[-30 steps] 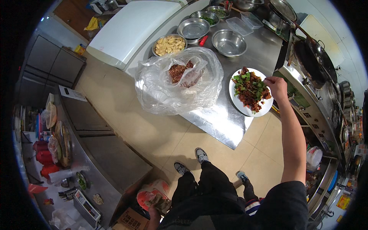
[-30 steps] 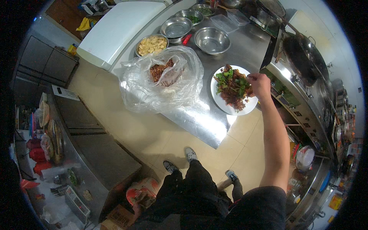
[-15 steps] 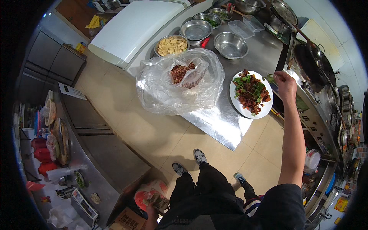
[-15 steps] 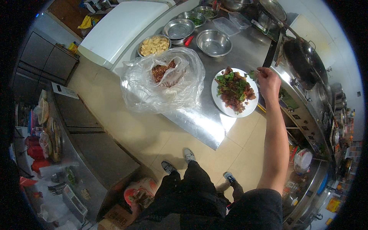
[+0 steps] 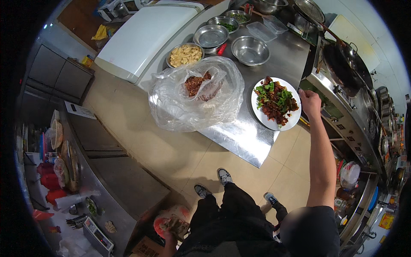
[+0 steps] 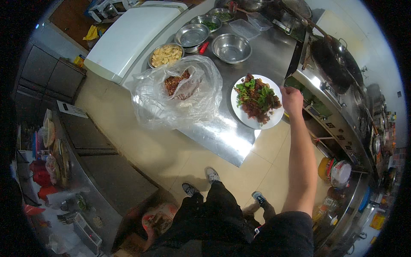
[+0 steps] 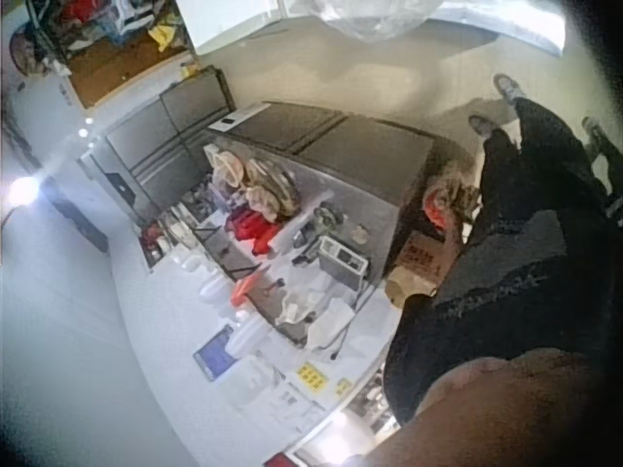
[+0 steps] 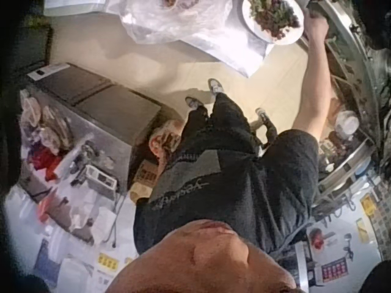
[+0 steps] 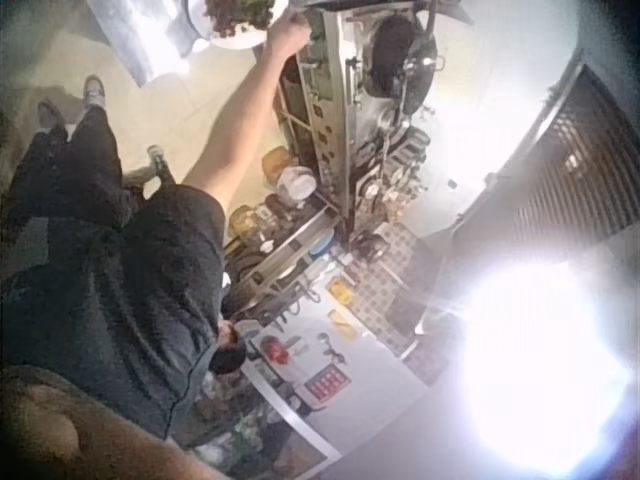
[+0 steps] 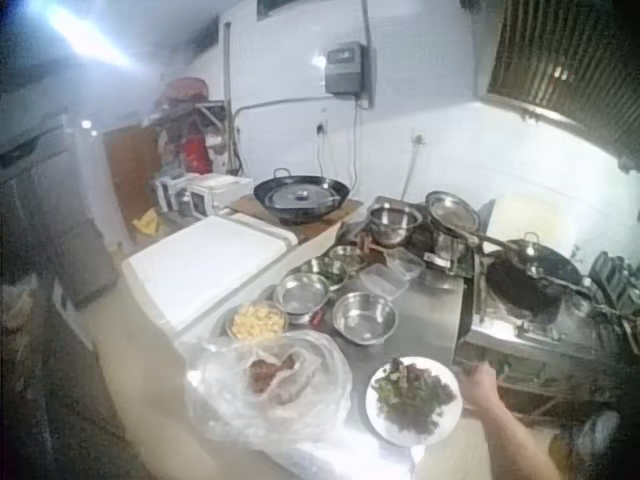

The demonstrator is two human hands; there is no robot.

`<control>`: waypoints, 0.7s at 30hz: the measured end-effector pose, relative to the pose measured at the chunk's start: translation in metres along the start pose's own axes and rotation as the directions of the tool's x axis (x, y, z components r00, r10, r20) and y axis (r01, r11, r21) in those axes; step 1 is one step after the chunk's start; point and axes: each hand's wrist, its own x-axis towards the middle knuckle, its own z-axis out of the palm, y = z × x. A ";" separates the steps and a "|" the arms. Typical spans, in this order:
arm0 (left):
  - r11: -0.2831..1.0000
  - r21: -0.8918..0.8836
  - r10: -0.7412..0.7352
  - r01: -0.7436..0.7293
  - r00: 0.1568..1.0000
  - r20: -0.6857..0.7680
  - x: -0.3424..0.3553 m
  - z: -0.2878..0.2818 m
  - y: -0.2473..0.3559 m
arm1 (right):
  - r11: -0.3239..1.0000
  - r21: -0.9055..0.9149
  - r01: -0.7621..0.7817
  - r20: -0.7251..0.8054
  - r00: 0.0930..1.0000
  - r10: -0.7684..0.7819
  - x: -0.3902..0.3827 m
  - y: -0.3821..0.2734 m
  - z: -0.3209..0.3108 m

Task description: The person garnishes a plate of cooked meat with green herbs, then cleans a wok with a steel wool pad and water. They transfer noodles from a blue colander into a white container, store the container in a refrigerator, and wash a bowl in the sink.

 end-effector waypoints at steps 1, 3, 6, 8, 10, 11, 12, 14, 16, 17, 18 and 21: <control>1.000 0.015 0.005 -0.005 1.000 -0.008 0.001 0.001 0.001 | 0.999 -0.034 0.014 0.015 1.000 -0.013 -0.001 0.002 -0.006; 0.999 0.042 0.017 -0.016 1.000 -0.008 0.001 0.008 0.002 | 0.996 0.090 0.015 0.119 0.992 -0.026 -0.001 0.002 -0.016; 0.948 -0.236 0.294 -0.213 0.870 0.396 -0.005 0.029 0.010 | 0.981 0.194 0.030 0.043 0.998 -0.039 -0.014 -0.001 -0.027; 0.950 -0.142 0.312 -0.278 0.856 0.411 -0.011 0.042 0.022 | 0.913 0.407 0.036 0.031 0.998 -0.053 -0.034 -0.001 -0.032; 0.936 0.295 0.153 -0.193 0.976 0.153 -0.010 0.051 0.037 | 0.956 0.288 -0.049 0.090 0.996 0.024 -0.062 0.001 -0.030; 0.885 0.453 0.089 -0.107 0.994 0.061 -0.005 0.054 0.044 | 0.956 0.292 -0.001 0.145 0.988 -0.043 -0.081 0.008 -0.034; 0.853 0.518 0.022 -0.060 0.997 0.079 0.004 0.057 0.047 | 0.951 0.307 -0.036 0.035 0.999 0.027 -0.096 0.013 -0.035; 0.807 0.518 -0.341 0.284 0.940 0.017 0.041 0.067 0.061 | 0.899 0.423 -0.115 -0.011 0.991 0.132 -0.122 0.034 -0.050; 0.884 0.457 -0.219 0.100 0.951 0.216 0.064 0.080 0.058 | 0.886 0.429 -0.176 0.108 0.984 0.144 -0.143 0.068 -0.083; 0.906 0.422 -0.172 0.026 0.934 0.312 0.078 0.097 0.062 | 0.876 0.419 -0.240 0.113 0.971 0.212 -0.148 0.087 -0.094; 0.932 0.362 -0.198 -0.008 0.826 0.528 0.086 0.118 0.070 | 0.857 0.431 -0.284 0.114 0.959 0.261 -0.152 0.109 -0.108; 0.836 0.548 -0.389 -0.041 0.661 0.642 0.060 0.207 0.116 | 0.794 0.426 -0.433 0.039 0.886 0.463 -0.157 0.192 -0.140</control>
